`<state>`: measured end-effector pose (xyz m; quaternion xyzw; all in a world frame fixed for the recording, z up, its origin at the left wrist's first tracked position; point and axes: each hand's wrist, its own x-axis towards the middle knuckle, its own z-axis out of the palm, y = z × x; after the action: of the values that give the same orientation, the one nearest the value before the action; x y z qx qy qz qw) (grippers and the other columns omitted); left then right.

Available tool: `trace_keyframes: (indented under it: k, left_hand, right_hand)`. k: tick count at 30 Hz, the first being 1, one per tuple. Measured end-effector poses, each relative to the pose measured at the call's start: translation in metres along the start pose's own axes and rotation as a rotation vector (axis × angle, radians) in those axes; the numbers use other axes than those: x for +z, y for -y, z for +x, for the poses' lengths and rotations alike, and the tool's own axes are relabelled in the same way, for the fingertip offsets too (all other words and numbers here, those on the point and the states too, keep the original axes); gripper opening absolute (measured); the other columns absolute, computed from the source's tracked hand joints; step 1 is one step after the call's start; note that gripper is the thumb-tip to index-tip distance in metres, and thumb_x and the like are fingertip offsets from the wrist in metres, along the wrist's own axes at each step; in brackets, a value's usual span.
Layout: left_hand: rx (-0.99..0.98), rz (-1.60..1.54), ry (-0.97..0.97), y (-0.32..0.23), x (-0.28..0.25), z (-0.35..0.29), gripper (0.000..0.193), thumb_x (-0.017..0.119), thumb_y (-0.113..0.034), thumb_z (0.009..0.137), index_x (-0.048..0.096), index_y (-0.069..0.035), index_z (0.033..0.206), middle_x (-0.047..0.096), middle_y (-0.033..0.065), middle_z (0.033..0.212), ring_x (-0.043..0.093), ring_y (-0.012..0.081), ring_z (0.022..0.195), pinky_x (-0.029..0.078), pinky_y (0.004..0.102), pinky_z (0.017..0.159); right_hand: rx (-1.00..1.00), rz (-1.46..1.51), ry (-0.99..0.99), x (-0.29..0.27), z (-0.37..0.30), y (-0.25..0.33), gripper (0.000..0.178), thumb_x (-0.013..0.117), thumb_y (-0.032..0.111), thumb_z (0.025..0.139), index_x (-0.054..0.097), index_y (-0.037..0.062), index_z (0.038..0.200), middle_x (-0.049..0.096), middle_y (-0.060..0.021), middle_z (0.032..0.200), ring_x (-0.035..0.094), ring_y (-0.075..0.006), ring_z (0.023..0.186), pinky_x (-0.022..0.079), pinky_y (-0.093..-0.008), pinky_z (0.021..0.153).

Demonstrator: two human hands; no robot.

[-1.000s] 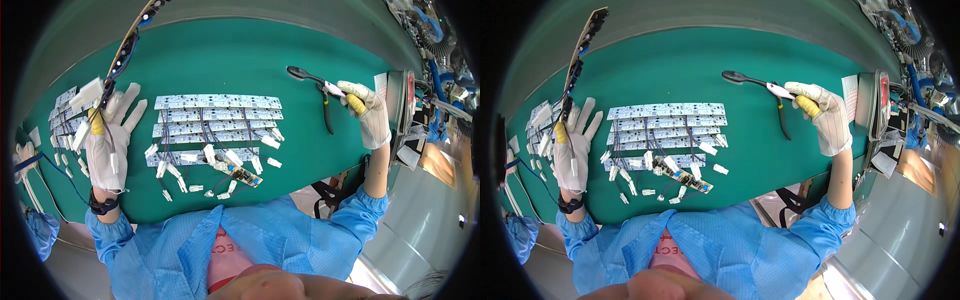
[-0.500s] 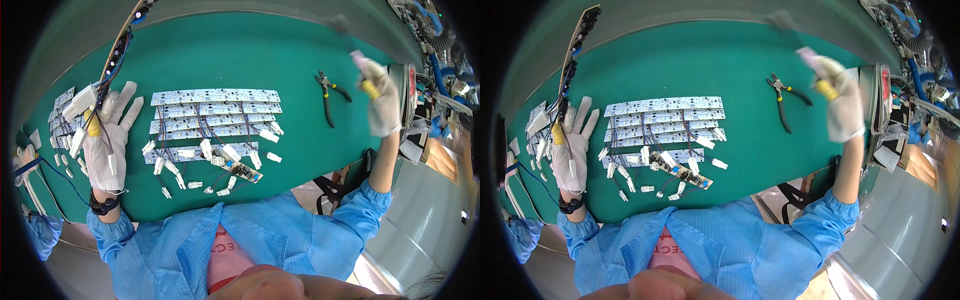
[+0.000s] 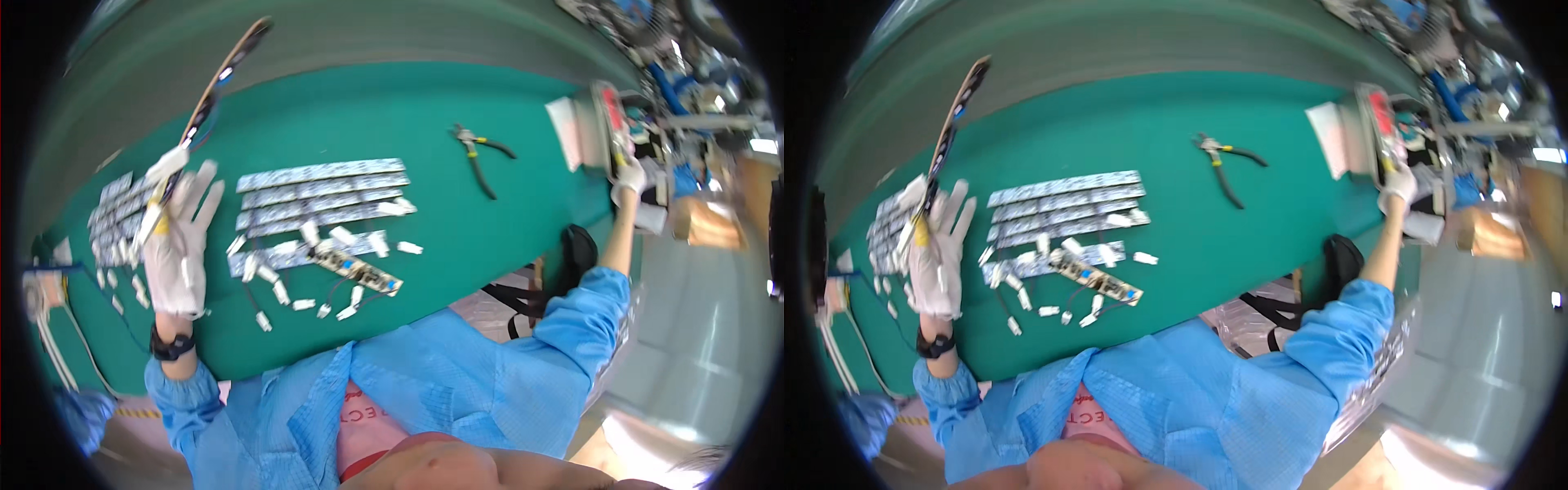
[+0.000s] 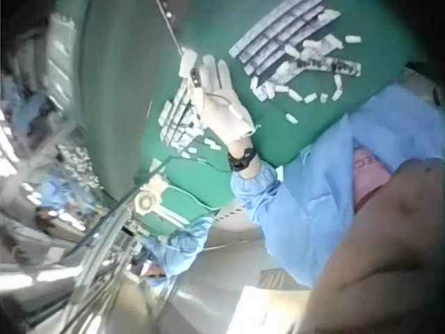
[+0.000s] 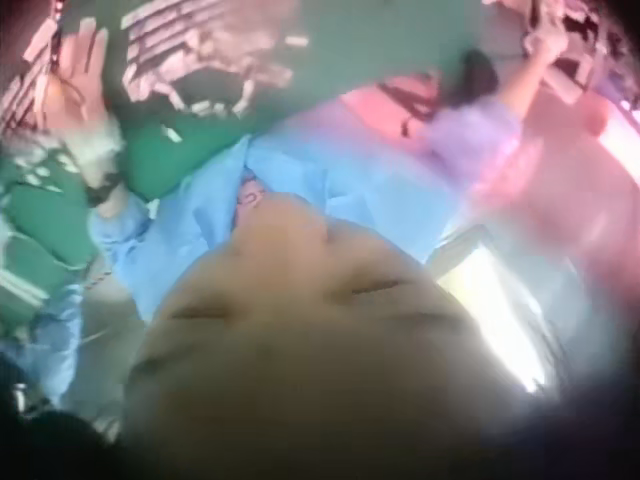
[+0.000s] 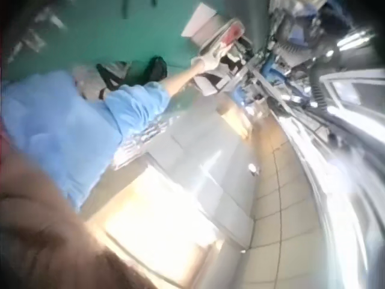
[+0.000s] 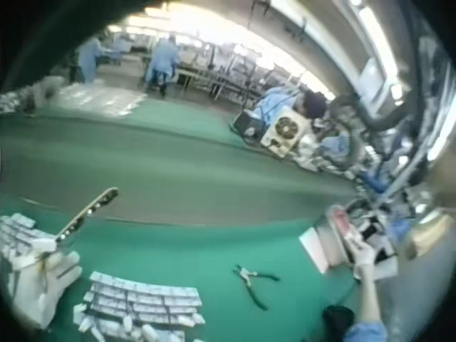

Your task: Assembling and inspecting printed circuit board components on a production line.

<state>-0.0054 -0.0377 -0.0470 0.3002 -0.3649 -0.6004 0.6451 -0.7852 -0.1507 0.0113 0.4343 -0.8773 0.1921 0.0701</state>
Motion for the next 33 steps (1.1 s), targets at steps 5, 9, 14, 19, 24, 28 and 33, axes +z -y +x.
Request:
trace_keyframes:
  k: [5, 9, 14, 19, 24, 28, 33]
  left_hand:
    - [-0.061, -0.032, -0.020, -0.006, -0.012, 0.000, 0.044, 0.034, -0.030, 0.098, 0.039, -0.001, 0.130, 0.046, 0.0128, 0.132, 0.031, 0.0333, 0.130, 0.022, 0.0506, 0.110]
    - [-0.051, -0.100, -0.019, -0.007, -0.002, 0.003, 0.041, 0.028, -0.024, 0.099, 0.035, 0.002, 0.130, 0.047, 0.0145, 0.130, 0.035, 0.0338, 0.127, 0.024, 0.0499, 0.110]
    - [-0.050, -0.085, -0.038, -0.004, -0.003, 0.003, 0.037, 0.036, -0.023, 0.097, 0.042, 0.000, 0.125, 0.052, 0.0109, 0.126, 0.037, 0.0340, 0.126, 0.025, 0.0517, 0.109]
    - [-0.043, -0.054, -0.061, -0.002, -0.001, 0.003, 0.043, 0.045, -0.030, 0.094, 0.043, -0.003, 0.126, 0.054, 0.0084, 0.125, 0.037, 0.0341, 0.127, 0.023, 0.0525, 0.110]
    - [-0.070, 0.036, -0.093, -0.001, -0.002, 0.005, 0.048, 0.052, -0.037, 0.088, 0.049, -0.004, 0.123, 0.056, 0.0077, 0.122, 0.037, 0.0348, 0.126, 0.021, 0.0545, 0.110]
    - [-0.100, -0.004, -0.160, -0.002, -0.002, 0.007, 0.038, 0.053, -0.032, 0.090, 0.056, -0.002, 0.113, 0.059, 0.0079, 0.112, 0.041, 0.0351, 0.123, 0.023, 0.0548, 0.109]
    - [-0.092, 0.006, -0.064, -0.002, -0.012, 0.007, 0.042, 0.045, -0.033, 0.093, 0.047, -0.005, 0.123, 0.057, 0.0077, 0.118, 0.036, 0.0339, 0.126, 0.021, 0.0525, 0.110]
  right_hand:
    - [-0.130, -0.216, -0.081, -0.006, -0.036, 0.047, 0.039, 0.064, 0.040, 0.077, 0.065, 0.0105, 0.102, 0.064, -0.0198, 0.092, 0.063, -0.0349, 0.085, 0.048, -0.0391, 0.074]
    - [-0.157, -0.087, -0.044, -0.021, -0.041, 0.044, 0.035, 0.068, 0.035, 0.077, 0.066, 0.0095, 0.100, 0.066, -0.0176, 0.088, 0.065, -0.0279, 0.079, 0.049, -0.0367, 0.069]
    - [-0.238, -0.253, -0.063, -0.010, -0.024, 0.028, 0.035, 0.065, 0.035, 0.077, 0.066, 0.0069, 0.098, 0.066, -0.0195, 0.084, 0.065, -0.0326, 0.076, 0.049, -0.0390, 0.066]
    - [-0.259, -0.398, -0.008, -0.010, -0.025, 0.043, 0.036, 0.063, 0.042, 0.078, 0.067, 0.0092, 0.093, 0.065, -0.0179, 0.081, 0.063, -0.0335, 0.077, 0.047, -0.0402, 0.068]
    - [-0.259, -0.279, 0.042, -0.016, -0.016, 0.034, 0.029, 0.064, 0.033, 0.079, 0.067, 0.0120, 0.098, 0.064, -0.0206, 0.080, 0.063, -0.0352, 0.075, 0.048, -0.0416, 0.065]
    - [-0.089, -0.118, 0.218, -0.017, -0.016, 0.045, 0.019, 0.058, 0.018, 0.084, 0.066, 0.0112, 0.100, 0.063, -0.0149, 0.070, 0.058, -0.0217, 0.056, 0.044, -0.0339, 0.051]
    - [0.083, 0.411, 0.425, -0.003, 0.029, 0.003, 0.031, 0.046, 0.007, 0.081, 0.062, 0.0107, 0.107, 0.063, -0.0186, 0.084, 0.060, -0.0240, 0.060, 0.045, -0.0347, 0.053]
